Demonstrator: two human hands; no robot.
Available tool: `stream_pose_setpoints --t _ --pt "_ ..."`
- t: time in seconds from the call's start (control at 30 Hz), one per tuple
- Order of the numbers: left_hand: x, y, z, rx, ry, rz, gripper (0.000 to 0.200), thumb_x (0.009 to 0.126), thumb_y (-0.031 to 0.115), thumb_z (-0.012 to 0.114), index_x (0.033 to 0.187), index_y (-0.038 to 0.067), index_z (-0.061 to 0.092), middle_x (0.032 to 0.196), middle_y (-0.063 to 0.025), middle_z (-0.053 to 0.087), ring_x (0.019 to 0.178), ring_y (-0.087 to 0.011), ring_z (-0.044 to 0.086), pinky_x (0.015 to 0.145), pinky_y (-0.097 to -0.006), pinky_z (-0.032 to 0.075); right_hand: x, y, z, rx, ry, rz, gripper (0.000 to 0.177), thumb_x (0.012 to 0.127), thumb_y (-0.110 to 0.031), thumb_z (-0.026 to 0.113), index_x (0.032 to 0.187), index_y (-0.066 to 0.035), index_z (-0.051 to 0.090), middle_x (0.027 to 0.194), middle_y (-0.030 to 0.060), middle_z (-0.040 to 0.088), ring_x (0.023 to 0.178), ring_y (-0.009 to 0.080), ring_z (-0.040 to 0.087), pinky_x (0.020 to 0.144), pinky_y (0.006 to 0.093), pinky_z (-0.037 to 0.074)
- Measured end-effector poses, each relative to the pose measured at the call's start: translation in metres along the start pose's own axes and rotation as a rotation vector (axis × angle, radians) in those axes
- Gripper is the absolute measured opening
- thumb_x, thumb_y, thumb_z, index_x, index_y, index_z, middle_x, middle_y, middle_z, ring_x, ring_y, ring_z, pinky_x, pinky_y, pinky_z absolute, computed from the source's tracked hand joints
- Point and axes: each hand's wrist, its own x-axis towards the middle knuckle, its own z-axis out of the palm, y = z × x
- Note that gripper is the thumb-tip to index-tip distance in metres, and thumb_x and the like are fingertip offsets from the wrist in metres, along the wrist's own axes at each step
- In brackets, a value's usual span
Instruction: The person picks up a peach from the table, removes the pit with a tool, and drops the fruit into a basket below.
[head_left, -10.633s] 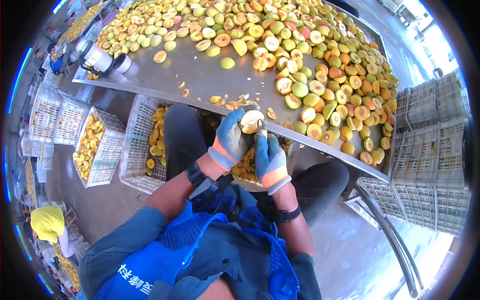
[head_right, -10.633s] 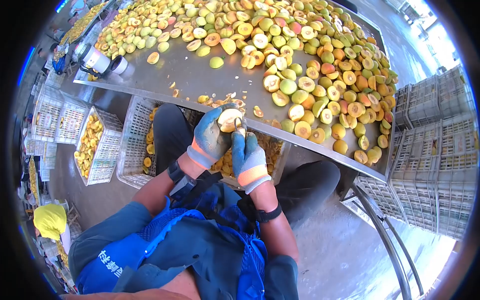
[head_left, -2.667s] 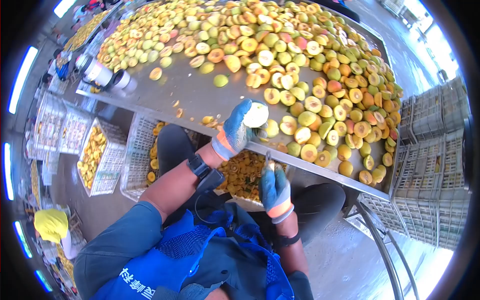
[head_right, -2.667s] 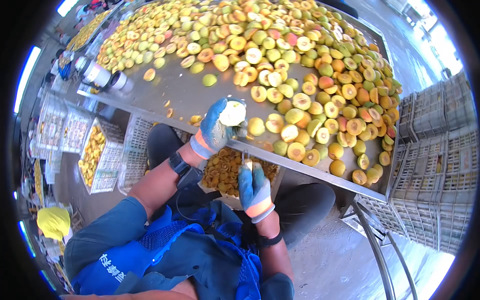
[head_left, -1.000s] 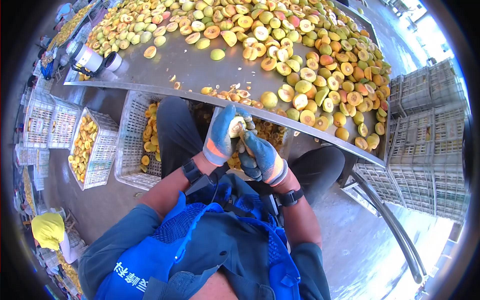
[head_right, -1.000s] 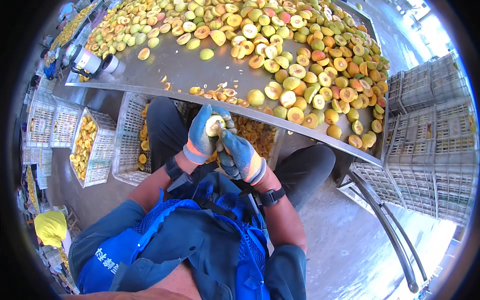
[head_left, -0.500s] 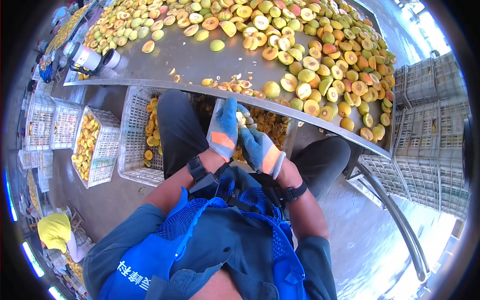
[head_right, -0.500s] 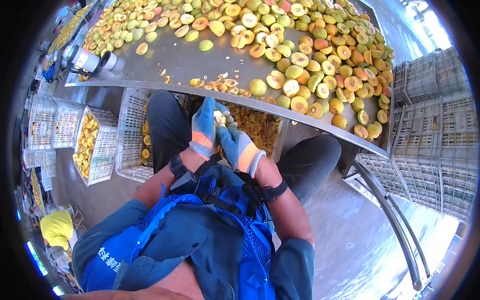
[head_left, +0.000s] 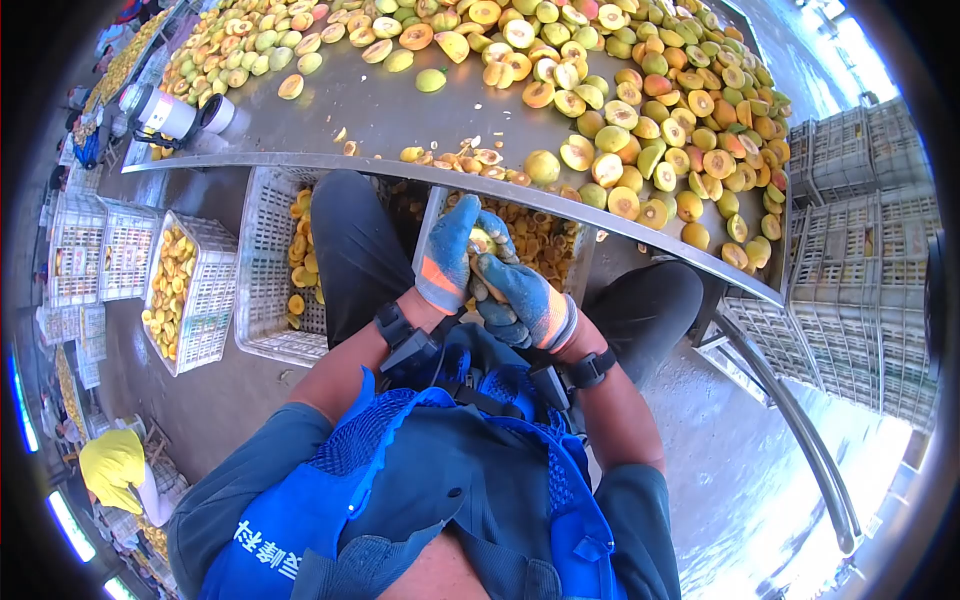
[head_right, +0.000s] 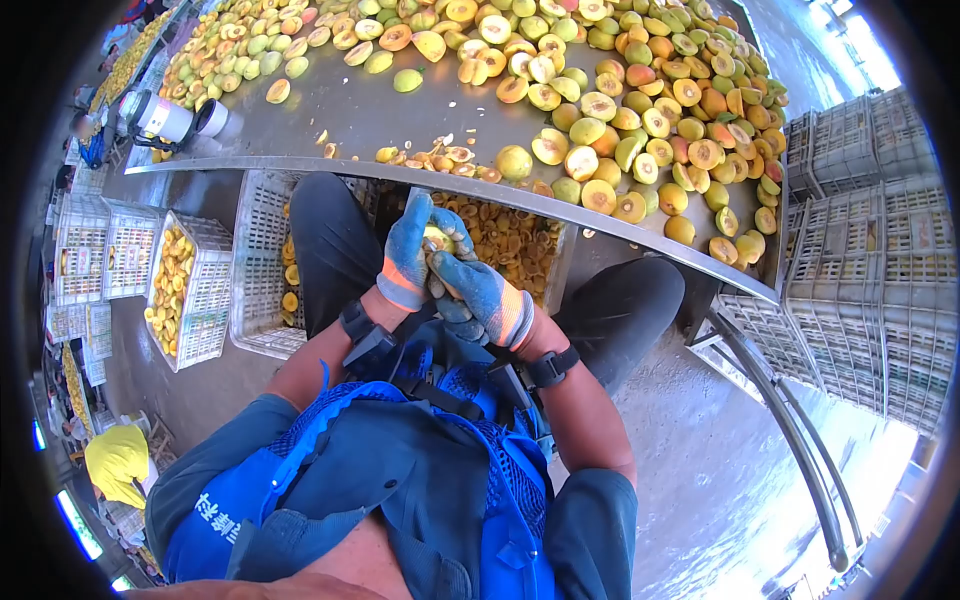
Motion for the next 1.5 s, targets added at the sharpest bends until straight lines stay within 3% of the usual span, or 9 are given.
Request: stream_pose_setpoints --t 0.37,0.57,0.67,0.77,0.9,1.1,1.23,1.33,1.5 --pt "0.003 -0.012 -0.026 0.033 -0.251 -0.001 0.041 0.106 0.038 0.047 0.087 0.004 0.061 0.08 -0.012 0.067 0.076 -0.0218 0.065 0.077 -0.0353 0.055 0.0 0.01 0.001 0.218 -0.097 0.061 0.039 0.106 -0.047 0.05 0.094 -0.011 0.057 0.058 -0.0047 0.044 0.041 0.0064 0.035 0.038 0.0219 0.026" --pt "0.011 0.02 -0.018 -0.296 0.2 -0.015 0.038 0.103 0.039 0.055 0.092 0.004 0.062 0.083 -0.0141 0.066 0.073 -0.0272 0.067 0.07 -0.0381 0.058 0.005 0.005 0.009 -0.095 0.014 -0.115 0.039 0.107 -0.043 0.049 0.098 -0.008 0.062 0.059 0.0015 0.046 0.047 0.0113 0.045 0.044 0.0262 0.038" --pt "0.01 0.063 -0.068 0.089 0.402 0.472 0.023 0.101 0.025 0.061 0.098 0.003 0.065 0.086 -0.0119 0.068 0.079 -0.0232 0.069 0.074 -0.0362 0.058 0.026 0.04 -0.004 -0.811 0.364 -0.567 0.045 0.106 -0.042 0.047 0.104 -0.001 0.065 0.069 0.0159 0.062 0.066 0.0287 0.065 0.063 0.0386 0.053" --pt "0.0 0.128 -0.125 1.298 0.655 0.885 0.017 0.096 0.018 0.068 0.101 0.001 0.069 0.086 -0.0116 0.068 0.083 -0.0246 0.068 0.081 -0.0348 0.054 0.028 0.045 -0.016 -1.355 0.535 -0.006 0.049 0.105 -0.044 0.048 0.109 0.002 0.066 0.091 0.028 0.07 0.096 0.0444 0.068 0.084 0.0475 0.052" --pt "0.007 0.158 -0.095 2.135 0.849 1.089 0.034 0.084 0.026 0.079 0.109 0.005 0.07 0.109 -0.0167 0.066 0.102 -0.0372 0.063 0.09 -0.0444 0.051 0.031 0.07 -0.032 -1.067 0.548 -0.202 0.047 0.103 -0.043 0.053 0.107 0.001 0.067 0.094 0.0305 0.069 0.096 0.0502 0.065 0.08 0.0492 0.051" --pt "0.106 0.057 -0.006 1.641 -0.088 0.806 0.049 0.086 0.029 0.077 0.13 0.012 0.063 0.127 -0.0179 0.063 0.12 -0.0385 0.059 0.103 -0.0474 0.049 0.014 0.05 -0.031 -1.023 0.666 -0.308 0.033 0.103 -0.03 0.058 0.106 0.002 0.064 0.085 0.028 0.068 0.085 0.0481 0.066 0.068 0.0477 0.05" --pt "0.154 0.003 0.025 1.805 -0.259 0.279 0.056 0.084 0.033 0.076 0.133 0.011 0.06 0.13 -0.0194 0.062 0.12 -0.0423 0.058 0.104 -0.0487 0.048 0.006 0.059 -0.044 -0.936 0.729 -0.403 0.038 0.101 -0.035 0.06 0.107 0.003 0.064 0.087 0.029 0.068 0.088 0.0475 0.067 0.07 0.0475 0.051" --pt "0.158 0.014 0.031 1.828 -0.239 0.221 0.052 0.085 0.033 0.074 0.13 0.01 0.063 0.125 -0.0172 0.065 0.113 -0.039 0.064 0.098 -0.045 0.053 -0.006 0.058 -0.043 -0.791 0.779 -0.534 0.031 0.102 -0.029 0.06 0.102 0.002 0.063 0.077 0.0217 0.066 0.074 0.0352 0.067 0.065 0.0429 0.05" --pt "0.141 0.014 -0.018 0.398 -0.218 0.021 0.044 0.096 0.022 0.058 0.134 0.0 0.058 0.131 -0.0193 0.063 0.118 -0.0341 0.065 0.098 -0.0441 0.056 -0.001 0.036 -0.041 -0.22 0.639 -0.657 0.015 0.106 -0.016 0.054 0.103 -0.002 0.06 0.071 -0.0039 0.051 0.061 0.0038 0.047 0.053 0.0225 0.041"
